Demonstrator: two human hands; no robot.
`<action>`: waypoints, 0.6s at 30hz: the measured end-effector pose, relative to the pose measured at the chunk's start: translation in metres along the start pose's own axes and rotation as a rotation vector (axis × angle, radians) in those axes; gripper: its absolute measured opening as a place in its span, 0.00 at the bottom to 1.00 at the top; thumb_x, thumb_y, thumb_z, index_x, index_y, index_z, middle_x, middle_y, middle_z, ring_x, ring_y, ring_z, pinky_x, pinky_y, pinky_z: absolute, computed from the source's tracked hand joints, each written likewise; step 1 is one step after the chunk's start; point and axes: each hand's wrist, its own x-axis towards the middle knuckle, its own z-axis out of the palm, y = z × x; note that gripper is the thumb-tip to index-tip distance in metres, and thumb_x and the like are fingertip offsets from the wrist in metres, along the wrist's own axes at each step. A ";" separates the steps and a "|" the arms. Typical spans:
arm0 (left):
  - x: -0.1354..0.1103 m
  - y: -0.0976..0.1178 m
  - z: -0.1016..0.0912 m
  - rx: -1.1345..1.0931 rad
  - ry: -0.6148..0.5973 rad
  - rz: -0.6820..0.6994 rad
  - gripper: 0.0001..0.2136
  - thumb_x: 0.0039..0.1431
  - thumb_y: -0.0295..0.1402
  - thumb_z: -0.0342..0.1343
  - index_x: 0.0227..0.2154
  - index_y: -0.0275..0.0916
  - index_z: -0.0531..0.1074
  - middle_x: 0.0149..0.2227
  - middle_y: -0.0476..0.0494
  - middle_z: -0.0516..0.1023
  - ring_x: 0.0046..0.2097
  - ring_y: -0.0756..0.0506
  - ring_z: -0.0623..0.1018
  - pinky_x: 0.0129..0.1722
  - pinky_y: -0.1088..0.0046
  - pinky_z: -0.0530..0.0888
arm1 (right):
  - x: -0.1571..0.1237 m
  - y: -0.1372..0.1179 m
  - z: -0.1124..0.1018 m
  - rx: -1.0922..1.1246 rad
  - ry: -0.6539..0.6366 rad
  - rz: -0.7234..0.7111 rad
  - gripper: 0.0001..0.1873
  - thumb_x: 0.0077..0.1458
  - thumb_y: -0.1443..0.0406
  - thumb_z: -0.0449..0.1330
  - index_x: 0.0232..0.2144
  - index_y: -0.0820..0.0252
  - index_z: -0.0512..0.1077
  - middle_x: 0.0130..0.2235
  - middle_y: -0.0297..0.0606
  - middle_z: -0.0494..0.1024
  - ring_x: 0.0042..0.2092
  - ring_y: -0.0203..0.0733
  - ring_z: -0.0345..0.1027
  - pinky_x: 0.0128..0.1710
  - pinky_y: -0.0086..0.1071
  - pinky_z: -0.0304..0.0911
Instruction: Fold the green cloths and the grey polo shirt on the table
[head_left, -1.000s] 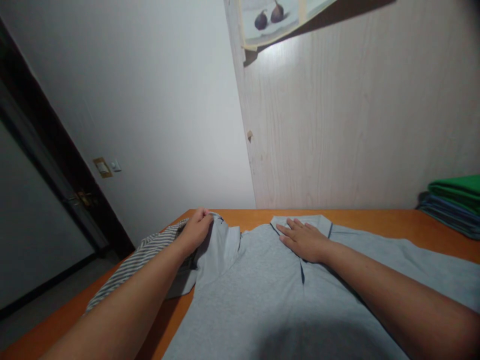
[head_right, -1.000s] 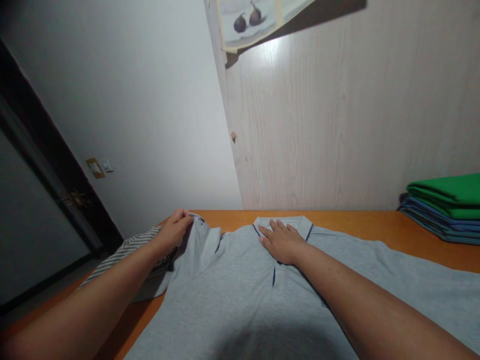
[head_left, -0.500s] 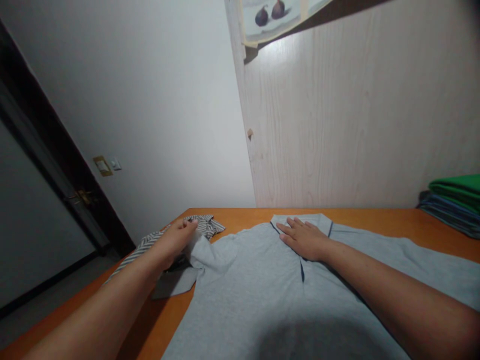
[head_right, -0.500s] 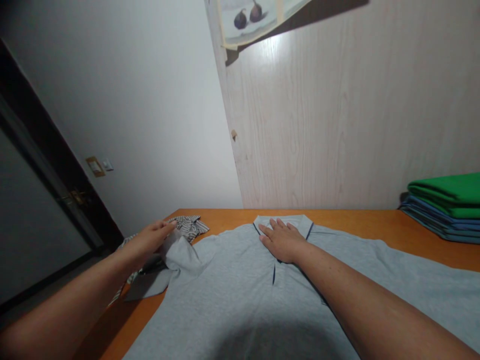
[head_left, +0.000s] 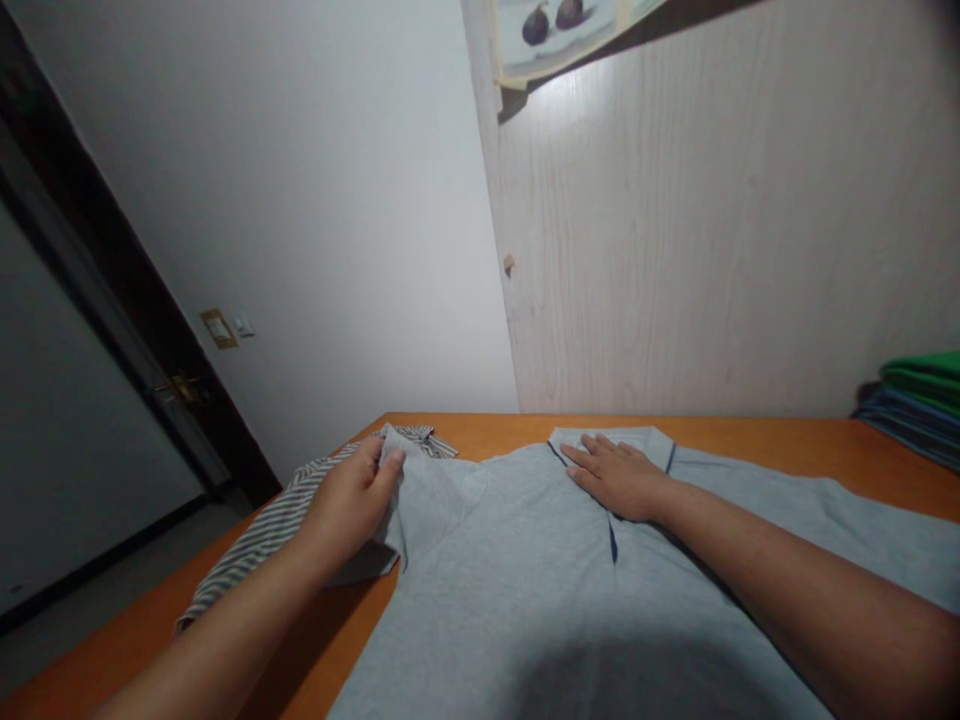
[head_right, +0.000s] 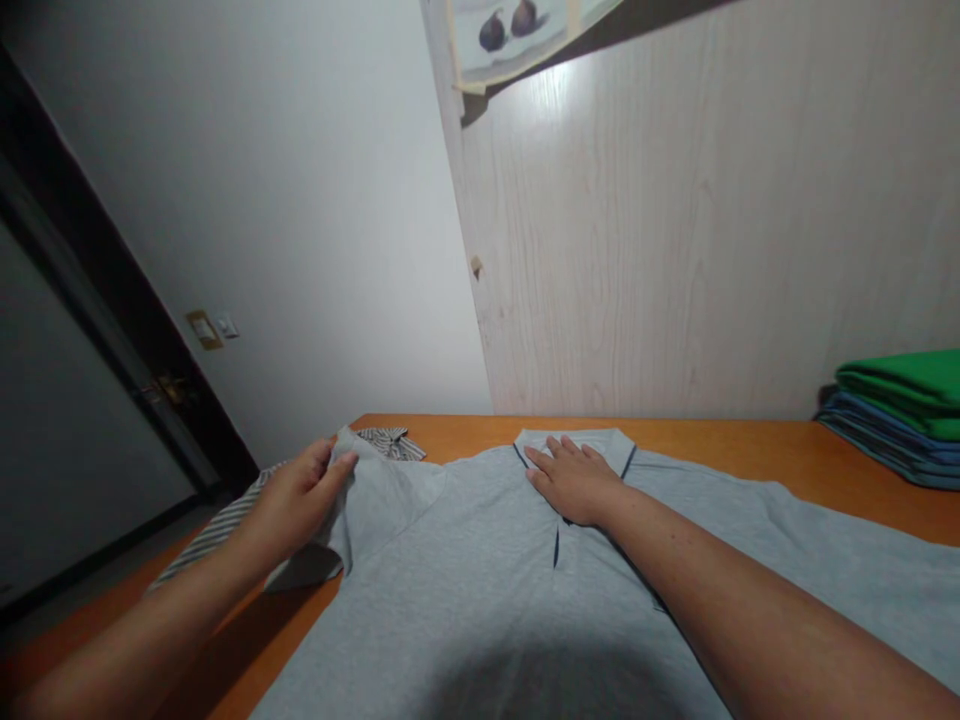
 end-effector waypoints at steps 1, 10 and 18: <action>-0.001 0.001 -0.003 0.179 -0.009 0.002 0.13 0.63 0.46 0.49 0.38 0.42 0.69 0.32 0.44 0.78 0.36 0.40 0.78 0.34 0.69 0.68 | 0.000 0.000 0.000 0.002 0.001 -0.001 0.35 0.67 0.46 0.37 0.70 0.50 0.52 0.71 0.47 0.52 0.71 0.60 0.43 0.66 0.55 0.44; -0.013 -0.026 -0.004 0.915 -0.259 -0.062 0.13 0.63 0.29 0.44 0.48 0.39 0.68 0.40 0.29 0.82 0.40 0.31 0.82 0.34 0.62 0.68 | -0.001 -0.002 -0.004 0.010 -0.013 0.003 0.35 0.67 0.46 0.36 0.70 0.49 0.52 0.71 0.48 0.52 0.71 0.60 0.43 0.66 0.55 0.44; 0.013 0.028 0.022 0.645 -0.141 0.167 0.09 0.62 0.31 0.48 0.36 0.43 0.75 0.41 0.36 0.80 0.44 0.35 0.78 0.42 0.62 0.69 | -0.001 -0.002 -0.003 0.008 -0.019 0.007 0.35 0.67 0.46 0.36 0.71 0.49 0.51 0.72 0.45 0.51 0.71 0.60 0.42 0.66 0.56 0.43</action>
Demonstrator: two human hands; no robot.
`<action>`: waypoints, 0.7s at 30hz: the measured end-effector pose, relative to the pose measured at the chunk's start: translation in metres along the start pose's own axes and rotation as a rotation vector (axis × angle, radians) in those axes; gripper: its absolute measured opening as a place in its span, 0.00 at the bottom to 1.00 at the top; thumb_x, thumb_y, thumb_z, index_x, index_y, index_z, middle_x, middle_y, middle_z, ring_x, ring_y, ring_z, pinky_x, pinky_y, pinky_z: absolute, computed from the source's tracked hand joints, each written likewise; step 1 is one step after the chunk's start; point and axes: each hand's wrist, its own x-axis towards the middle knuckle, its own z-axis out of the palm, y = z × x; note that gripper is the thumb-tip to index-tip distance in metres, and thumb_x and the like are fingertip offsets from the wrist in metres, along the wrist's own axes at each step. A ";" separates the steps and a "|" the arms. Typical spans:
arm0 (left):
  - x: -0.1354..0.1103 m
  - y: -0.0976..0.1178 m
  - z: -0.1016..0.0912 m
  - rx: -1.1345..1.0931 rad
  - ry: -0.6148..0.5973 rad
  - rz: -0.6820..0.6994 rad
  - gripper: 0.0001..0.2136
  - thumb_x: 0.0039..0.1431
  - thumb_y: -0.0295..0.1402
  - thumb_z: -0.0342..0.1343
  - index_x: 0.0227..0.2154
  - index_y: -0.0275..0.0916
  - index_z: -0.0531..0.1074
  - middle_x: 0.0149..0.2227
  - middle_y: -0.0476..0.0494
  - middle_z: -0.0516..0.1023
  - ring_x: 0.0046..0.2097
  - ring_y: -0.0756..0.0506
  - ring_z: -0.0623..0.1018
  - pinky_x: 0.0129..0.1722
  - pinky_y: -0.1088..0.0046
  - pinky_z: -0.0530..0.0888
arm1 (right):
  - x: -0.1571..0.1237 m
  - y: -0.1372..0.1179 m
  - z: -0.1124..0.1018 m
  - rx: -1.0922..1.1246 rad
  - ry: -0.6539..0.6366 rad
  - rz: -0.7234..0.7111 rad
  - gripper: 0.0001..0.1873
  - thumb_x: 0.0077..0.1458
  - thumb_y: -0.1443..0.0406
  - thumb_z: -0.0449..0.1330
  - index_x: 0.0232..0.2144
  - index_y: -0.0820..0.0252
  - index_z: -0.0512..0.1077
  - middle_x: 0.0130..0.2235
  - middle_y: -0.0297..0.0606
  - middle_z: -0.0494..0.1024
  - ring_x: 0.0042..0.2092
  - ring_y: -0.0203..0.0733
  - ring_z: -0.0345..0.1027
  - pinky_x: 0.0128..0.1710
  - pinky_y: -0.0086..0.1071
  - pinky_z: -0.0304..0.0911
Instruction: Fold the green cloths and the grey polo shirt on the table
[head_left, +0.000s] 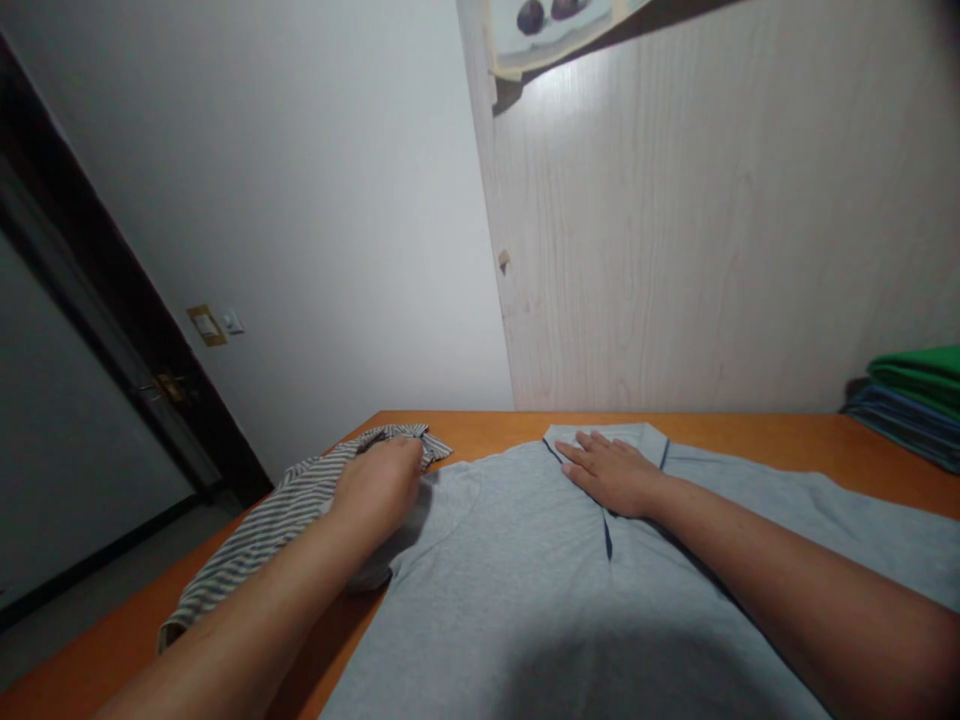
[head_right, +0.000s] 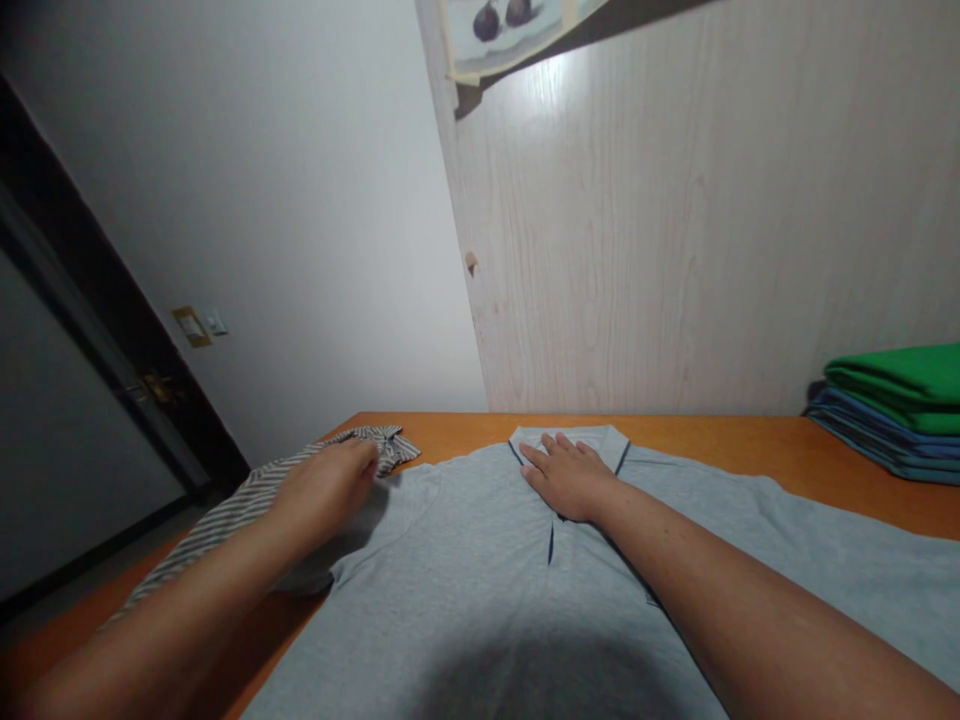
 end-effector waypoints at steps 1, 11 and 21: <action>0.008 0.009 0.003 -0.109 -0.020 0.052 0.09 0.61 0.31 0.49 0.34 0.43 0.75 0.41 0.37 0.80 0.45 0.36 0.77 0.43 0.63 0.68 | 0.000 0.000 0.000 -0.001 0.001 -0.002 0.35 0.67 0.46 0.36 0.71 0.49 0.51 0.72 0.45 0.50 0.71 0.60 0.42 0.66 0.56 0.43; 0.068 0.042 0.065 -0.357 -0.174 0.193 0.08 0.54 0.25 0.55 0.33 0.39 0.78 0.34 0.43 0.82 0.37 0.44 0.78 0.35 0.72 0.68 | 0.002 0.001 0.001 0.009 -0.002 0.001 0.36 0.67 0.45 0.37 0.71 0.49 0.50 0.72 0.46 0.50 0.71 0.60 0.40 0.66 0.55 0.42; 0.077 0.046 0.065 -0.336 -0.172 0.155 0.05 0.56 0.30 0.56 0.31 0.40 0.78 0.35 0.43 0.82 0.38 0.44 0.79 0.35 0.73 0.70 | 0.001 0.001 -0.001 0.011 -0.005 -0.002 0.36 0.66 0.45 0.36 0.70 0.48 0.51 0.72 0.45 0.50 0.71 0.60 0.41 0.66 0.56 0.42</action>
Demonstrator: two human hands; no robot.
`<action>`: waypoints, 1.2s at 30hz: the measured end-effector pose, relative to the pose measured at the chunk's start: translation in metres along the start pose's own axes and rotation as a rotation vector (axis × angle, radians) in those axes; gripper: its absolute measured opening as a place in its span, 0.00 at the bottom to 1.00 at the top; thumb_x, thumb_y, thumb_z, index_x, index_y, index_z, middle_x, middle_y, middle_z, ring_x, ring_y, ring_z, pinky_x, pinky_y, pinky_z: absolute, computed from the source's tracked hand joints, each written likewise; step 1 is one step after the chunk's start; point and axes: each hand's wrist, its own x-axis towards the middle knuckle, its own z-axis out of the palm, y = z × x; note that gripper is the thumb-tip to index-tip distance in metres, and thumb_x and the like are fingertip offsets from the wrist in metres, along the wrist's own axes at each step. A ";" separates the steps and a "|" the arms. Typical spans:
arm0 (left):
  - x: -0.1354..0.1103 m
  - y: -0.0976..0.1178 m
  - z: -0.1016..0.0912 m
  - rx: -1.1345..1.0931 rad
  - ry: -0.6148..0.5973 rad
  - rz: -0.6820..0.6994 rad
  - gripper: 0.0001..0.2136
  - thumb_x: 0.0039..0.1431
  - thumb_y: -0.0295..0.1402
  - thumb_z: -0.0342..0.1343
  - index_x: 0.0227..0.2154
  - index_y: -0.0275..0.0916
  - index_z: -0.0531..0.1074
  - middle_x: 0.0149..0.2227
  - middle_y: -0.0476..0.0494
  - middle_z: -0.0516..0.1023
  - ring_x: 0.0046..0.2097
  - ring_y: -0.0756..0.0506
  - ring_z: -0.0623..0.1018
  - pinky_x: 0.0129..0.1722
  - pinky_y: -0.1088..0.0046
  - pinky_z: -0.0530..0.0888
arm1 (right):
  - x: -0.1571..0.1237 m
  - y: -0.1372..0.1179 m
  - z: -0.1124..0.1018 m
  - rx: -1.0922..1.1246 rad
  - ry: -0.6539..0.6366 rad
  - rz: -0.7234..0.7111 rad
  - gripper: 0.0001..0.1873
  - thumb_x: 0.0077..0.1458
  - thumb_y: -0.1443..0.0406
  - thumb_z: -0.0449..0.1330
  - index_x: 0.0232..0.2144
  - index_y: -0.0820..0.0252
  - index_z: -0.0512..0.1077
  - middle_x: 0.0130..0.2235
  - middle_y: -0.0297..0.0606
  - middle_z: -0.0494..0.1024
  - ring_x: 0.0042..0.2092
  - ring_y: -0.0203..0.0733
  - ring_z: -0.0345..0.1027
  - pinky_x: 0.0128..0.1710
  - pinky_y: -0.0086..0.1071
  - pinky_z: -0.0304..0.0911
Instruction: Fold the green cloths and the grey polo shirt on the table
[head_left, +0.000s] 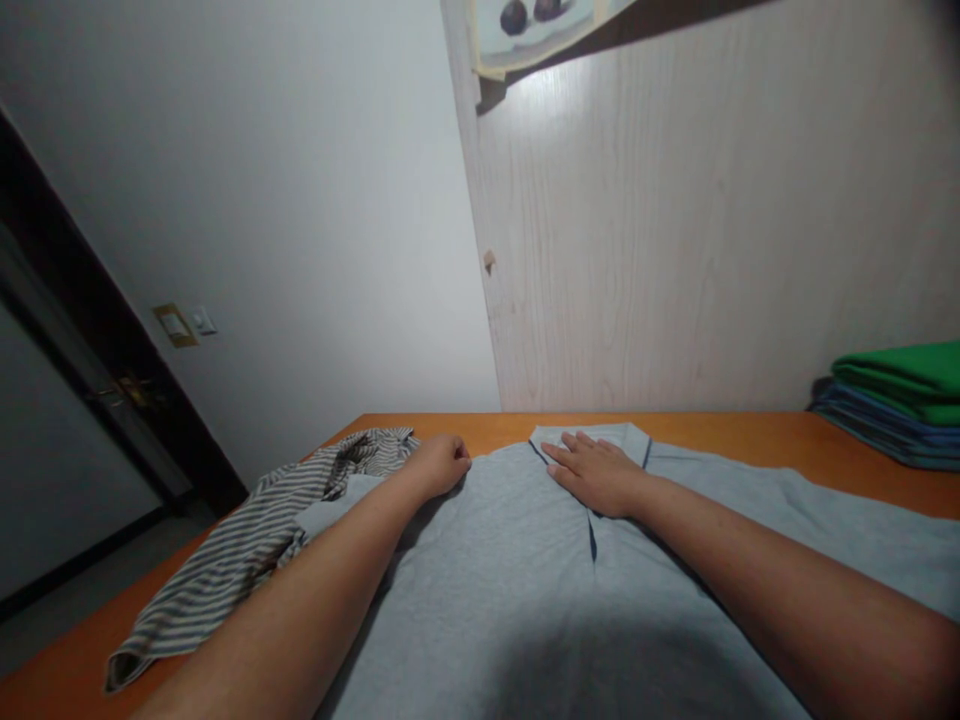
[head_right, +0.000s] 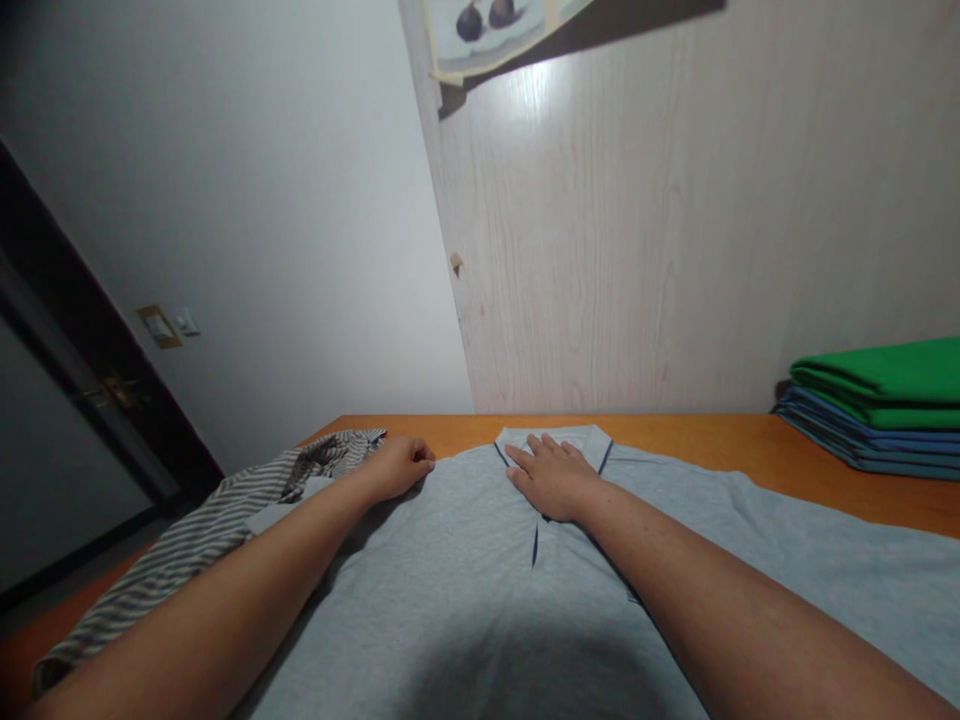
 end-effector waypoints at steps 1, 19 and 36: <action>0.001 0.002 0.001 0.018 0.000 -0.007 0.05 0.56 0.30 0.57 0.30 0.40 0.78 0.35 0.43 0.82 0.38 0.44 0.79 0.36 0.72 0.70 | 0.000 0.000 0.000 0.000 0.000 0.000 0.36 0.66 0.45 0.36 0.70 0.48 0.51 0.72 0.45 0.50 0.71 0.60 0.41 0.66 0.56 0.42; 0.030 0.031 0.004 0.104 0.054 -0.015 0.11 0.61 0.36 0.54 0.39 0.39 0.79 0.41 0.35 0.83 0.44 0.40 0.80 0.42 0.68 0.72 | 0.000 -0.002 -0.001 -0.008 -0.013 0.011 0.36 0.66 0.45 0.36 0.71 0.48 0.49 0.72 0.44 0.47 0.72 0.60 0.39 0.67 0.55 0.41; 0.071 0.071 0.052 -0.030 0.136 0.017 0.09 0.63 0.35 0.53 0.38 0.38 0.77 0.46 0.32 0.79 0.51 0.37 0.76 0.49 0.64 0.69 | -0.008 -0.010 -0.011 0.024 0.005 0.039 0.39 0.67 0.45 0.37 0.73 0.52 0.39 0.74 0.45 0.39 0.72 0.61 0.32 0.67 0.53 0.40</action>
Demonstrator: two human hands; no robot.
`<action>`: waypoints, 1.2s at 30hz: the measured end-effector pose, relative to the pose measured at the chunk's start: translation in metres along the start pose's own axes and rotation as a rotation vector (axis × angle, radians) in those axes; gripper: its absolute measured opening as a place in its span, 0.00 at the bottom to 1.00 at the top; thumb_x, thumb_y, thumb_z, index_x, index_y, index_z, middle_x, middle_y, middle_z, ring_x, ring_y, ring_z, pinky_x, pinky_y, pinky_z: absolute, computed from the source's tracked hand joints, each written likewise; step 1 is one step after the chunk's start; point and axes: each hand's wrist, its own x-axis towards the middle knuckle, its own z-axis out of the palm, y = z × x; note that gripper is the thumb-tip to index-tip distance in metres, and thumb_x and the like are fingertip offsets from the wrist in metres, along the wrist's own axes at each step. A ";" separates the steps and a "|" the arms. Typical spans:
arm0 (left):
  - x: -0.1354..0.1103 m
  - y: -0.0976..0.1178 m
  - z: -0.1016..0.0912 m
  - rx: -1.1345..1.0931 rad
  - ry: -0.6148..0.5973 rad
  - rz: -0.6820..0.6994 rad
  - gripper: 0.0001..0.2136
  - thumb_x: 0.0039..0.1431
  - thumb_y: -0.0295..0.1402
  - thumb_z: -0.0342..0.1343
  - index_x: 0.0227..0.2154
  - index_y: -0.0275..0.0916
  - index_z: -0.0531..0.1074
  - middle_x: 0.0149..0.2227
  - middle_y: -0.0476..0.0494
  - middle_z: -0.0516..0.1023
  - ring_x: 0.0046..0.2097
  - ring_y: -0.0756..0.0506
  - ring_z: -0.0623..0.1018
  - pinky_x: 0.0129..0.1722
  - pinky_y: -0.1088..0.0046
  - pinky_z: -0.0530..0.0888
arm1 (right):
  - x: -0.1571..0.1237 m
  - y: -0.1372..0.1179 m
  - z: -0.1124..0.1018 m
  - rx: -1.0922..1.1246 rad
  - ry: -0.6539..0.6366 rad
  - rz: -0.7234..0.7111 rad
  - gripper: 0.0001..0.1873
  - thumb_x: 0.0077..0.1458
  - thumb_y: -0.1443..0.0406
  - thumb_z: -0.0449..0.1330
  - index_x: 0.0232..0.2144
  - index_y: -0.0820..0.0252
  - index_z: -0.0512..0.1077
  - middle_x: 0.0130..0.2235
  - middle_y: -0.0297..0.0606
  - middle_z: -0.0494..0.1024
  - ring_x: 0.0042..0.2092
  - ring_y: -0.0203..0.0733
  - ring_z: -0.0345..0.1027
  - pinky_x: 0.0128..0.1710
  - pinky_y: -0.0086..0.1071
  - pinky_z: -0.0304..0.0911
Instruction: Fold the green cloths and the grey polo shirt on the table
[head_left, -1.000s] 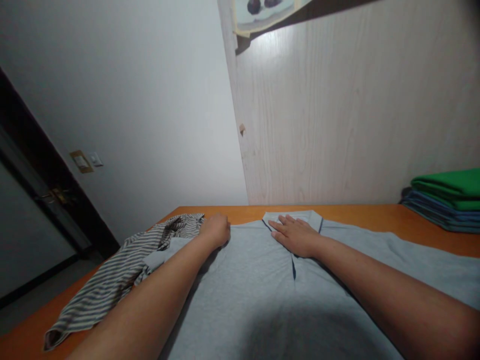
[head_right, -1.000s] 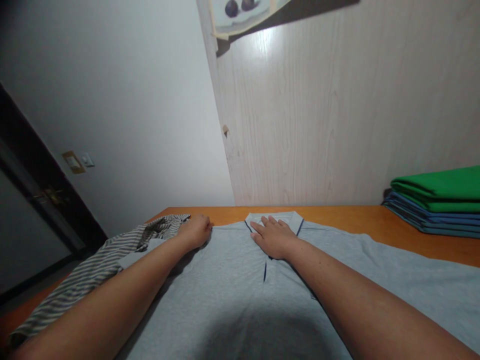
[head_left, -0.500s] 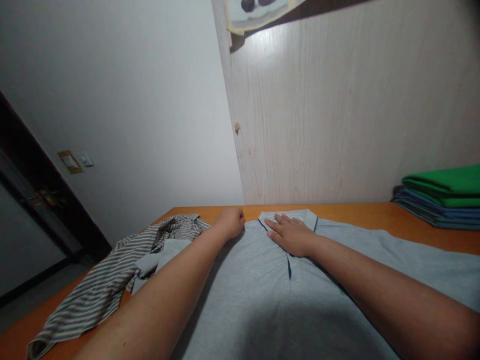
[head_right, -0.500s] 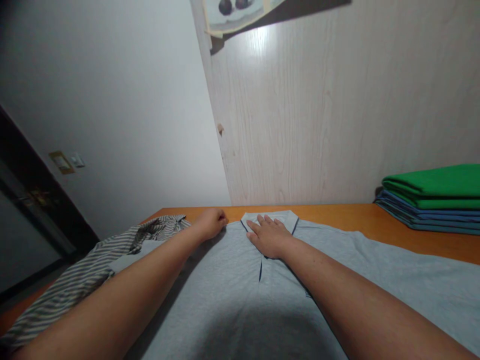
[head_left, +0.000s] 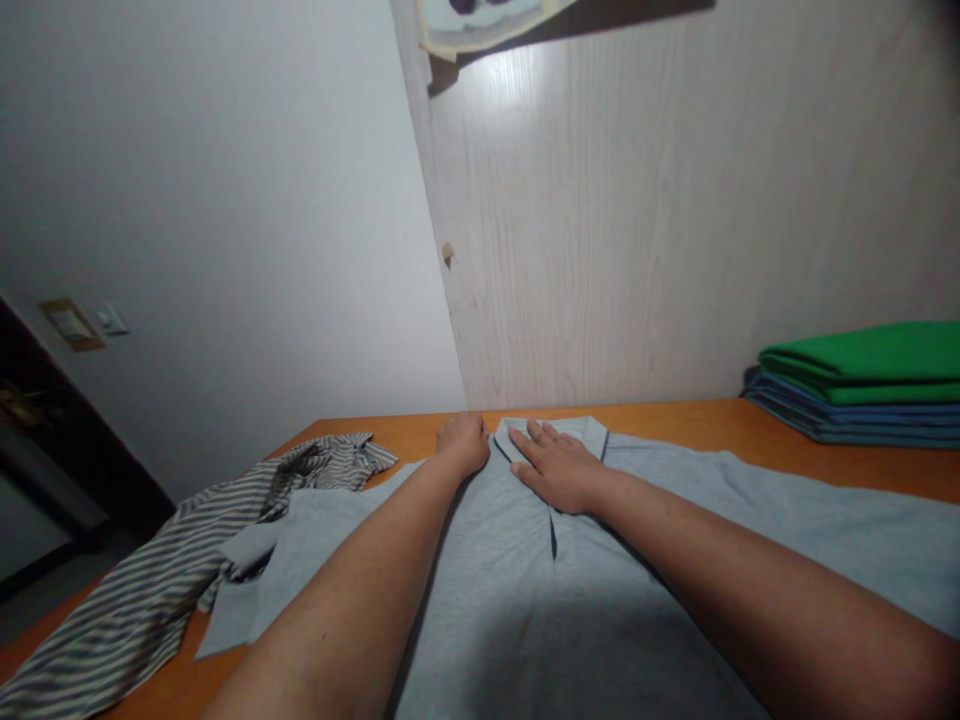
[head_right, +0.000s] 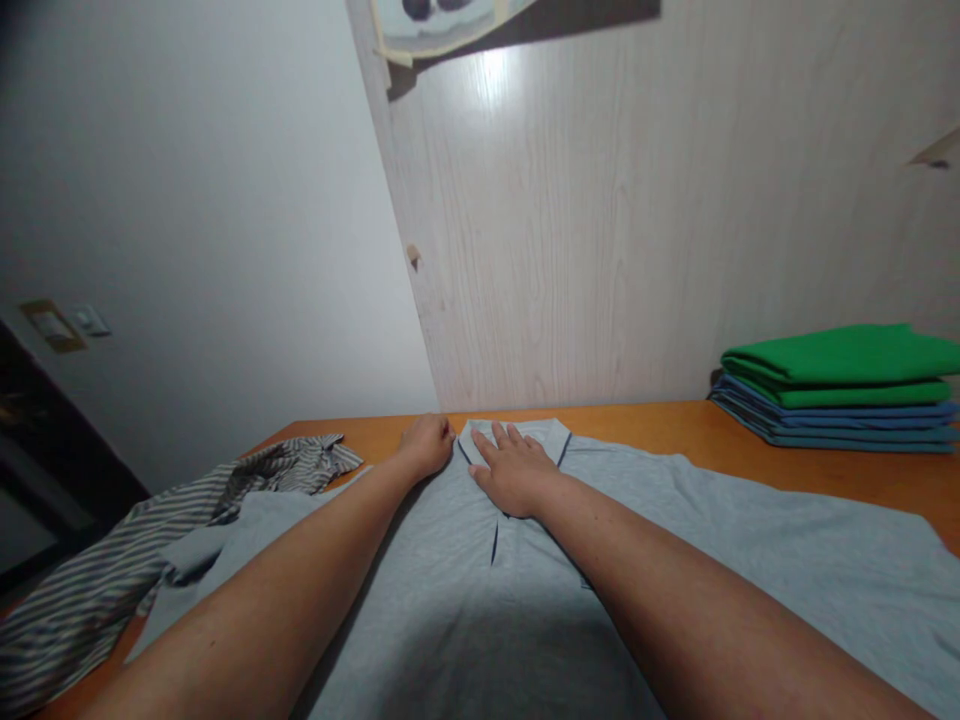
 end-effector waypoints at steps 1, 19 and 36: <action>-0.001 -0.001 0.002 -0.016 0.009 0.002 0.09 0.63 0.35 0.52 0.39 0.38 0.76 0.46 0.32 0.79 0.51 0.38 0.76 0.49 0.65 0.69 | 0.000 0.000 0.000 -0.003 -0.010 -0.007 0.38 0.67 0.45 0.37 0.72 0.50 0.41 0.74 0.45 0.40 0.72 0.62 0.32 0.67 0.54 0.39; -0.024 -0.089 -0.051 -0.136 -0.244 -0.116 0.09 0.54 0.37 0.58 0.23 0.40 0.69 0.20 0.51 0.70 0.24 0.50 0.69 0.23 0.75 0.61 | 0.004 0.002 0.002 0.015 -0.029 -0.025 0.35 0.67 0.46 0.38 0.71 0.50 0.50 0.72 0.46 0.48 0.72 0.63 0.37 0.66 0.58 0.39; -0.032 -0.043 -0.050 0.098 -0.062 0.025 0.08 0.60 0.32 0.52 0.36 0.39 0.75 0.37 0.39 0.81 0.40 0.42 0.78 0.39 0.68 0.70 | 0.004 0.002 0.003 -0.014 -0.002 -0.035 0.34 0.67 0.47 0.38 0.70 0.49 0.51 0.72 0.47 0.50 0.71 0.63 0.39 0.66 0.57 0.41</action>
